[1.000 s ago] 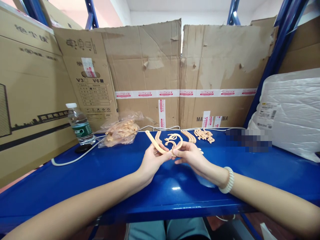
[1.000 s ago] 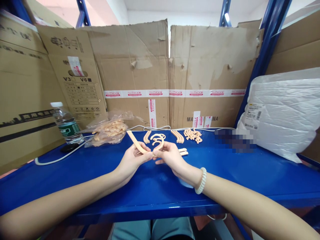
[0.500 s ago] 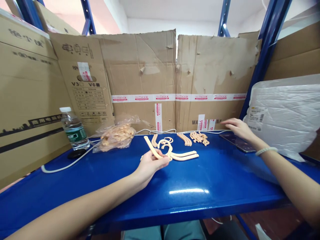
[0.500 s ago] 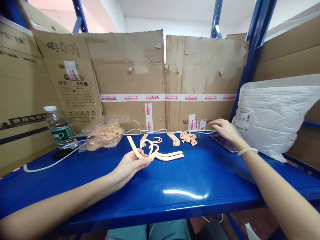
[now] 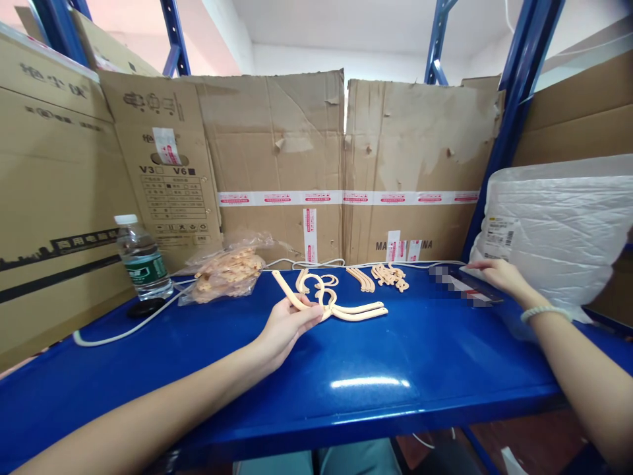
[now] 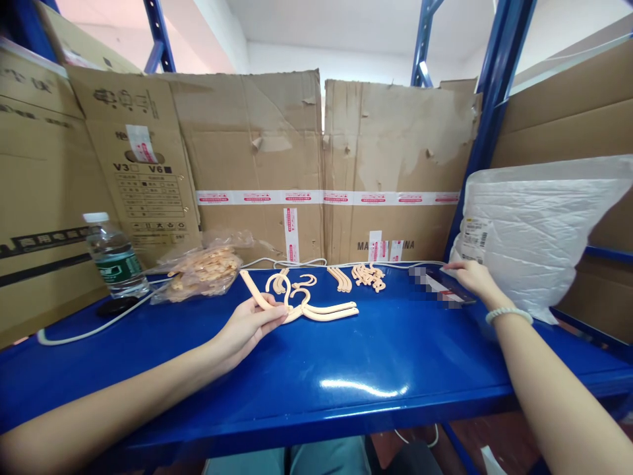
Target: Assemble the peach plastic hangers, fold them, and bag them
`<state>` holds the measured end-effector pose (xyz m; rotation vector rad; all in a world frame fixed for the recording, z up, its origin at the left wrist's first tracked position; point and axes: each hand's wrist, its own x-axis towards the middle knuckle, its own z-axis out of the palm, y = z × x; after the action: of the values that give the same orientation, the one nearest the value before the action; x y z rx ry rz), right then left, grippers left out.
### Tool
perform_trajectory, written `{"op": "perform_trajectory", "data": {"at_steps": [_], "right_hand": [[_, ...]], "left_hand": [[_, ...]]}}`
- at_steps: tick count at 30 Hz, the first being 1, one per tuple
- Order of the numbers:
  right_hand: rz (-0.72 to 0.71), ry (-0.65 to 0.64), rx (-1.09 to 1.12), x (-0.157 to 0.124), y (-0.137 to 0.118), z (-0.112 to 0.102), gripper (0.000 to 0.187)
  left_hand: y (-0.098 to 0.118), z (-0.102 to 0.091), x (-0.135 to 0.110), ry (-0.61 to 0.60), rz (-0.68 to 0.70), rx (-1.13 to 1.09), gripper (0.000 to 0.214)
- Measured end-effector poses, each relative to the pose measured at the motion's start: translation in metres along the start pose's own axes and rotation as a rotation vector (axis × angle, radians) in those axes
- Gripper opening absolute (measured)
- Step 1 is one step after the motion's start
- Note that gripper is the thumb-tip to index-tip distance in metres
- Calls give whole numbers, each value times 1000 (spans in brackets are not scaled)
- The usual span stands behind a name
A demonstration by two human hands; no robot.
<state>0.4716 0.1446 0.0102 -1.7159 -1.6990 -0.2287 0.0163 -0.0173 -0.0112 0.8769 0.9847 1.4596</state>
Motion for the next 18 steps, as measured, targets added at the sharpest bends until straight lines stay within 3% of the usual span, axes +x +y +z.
{"op": "perform_trajectory", "data": {"at_steps": [4, 9, 14, 18], "right_hand": [[-44, -127, 21, 1, -15, 1, 37], [-143, -167, 45, -6, -58, 24, 36], [-468, -280, 59, -7, -115, 47, 34], [-589, -429, -5, -1, -155, 62, 33]], "left_hand": [[-1, -1, 1, 2, 1, 0, 28], [1, 1, -1, -9, -12, 44, 28], [3, 5, -3, -19, -8, -6, 29], [3, 5, -2, -24, 14, -22, 28]]}}
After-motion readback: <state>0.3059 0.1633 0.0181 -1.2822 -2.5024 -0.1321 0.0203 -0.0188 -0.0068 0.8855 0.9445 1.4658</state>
